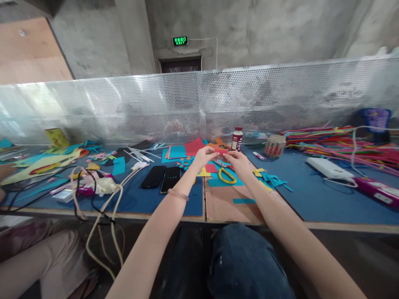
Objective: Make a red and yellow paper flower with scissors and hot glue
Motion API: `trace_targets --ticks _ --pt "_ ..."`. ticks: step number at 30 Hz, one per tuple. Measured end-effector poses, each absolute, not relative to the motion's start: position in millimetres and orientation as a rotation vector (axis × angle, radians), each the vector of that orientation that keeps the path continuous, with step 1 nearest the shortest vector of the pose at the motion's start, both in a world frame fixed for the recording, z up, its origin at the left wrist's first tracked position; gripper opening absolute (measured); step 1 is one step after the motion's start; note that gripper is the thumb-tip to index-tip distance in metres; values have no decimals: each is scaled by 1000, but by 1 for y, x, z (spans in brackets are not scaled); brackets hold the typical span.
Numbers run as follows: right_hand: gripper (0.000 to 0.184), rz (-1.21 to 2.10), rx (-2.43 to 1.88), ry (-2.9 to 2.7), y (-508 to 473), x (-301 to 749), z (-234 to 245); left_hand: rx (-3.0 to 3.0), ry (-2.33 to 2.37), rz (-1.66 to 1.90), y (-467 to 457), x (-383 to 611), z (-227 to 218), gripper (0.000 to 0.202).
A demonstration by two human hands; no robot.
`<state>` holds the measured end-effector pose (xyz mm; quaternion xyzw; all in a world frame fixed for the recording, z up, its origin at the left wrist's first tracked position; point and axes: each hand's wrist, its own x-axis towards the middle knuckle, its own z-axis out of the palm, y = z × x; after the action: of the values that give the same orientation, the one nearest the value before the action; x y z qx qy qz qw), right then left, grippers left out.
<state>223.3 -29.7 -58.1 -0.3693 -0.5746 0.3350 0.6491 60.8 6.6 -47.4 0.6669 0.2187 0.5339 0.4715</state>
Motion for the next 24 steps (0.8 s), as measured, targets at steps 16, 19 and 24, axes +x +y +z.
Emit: trace_targets --ticks 16,19,24 --pt "31 797 -768 -1329 -27 225 -60 1669 572 1349 8 62 -47 29" --pt "30 818 -796 -1374 -27 223 -62 1673 576 1346 8 62 -48 29" --pt "31 816 -853 -1391 -27 223 -65 1677 599 1329 10 64 -50 30"
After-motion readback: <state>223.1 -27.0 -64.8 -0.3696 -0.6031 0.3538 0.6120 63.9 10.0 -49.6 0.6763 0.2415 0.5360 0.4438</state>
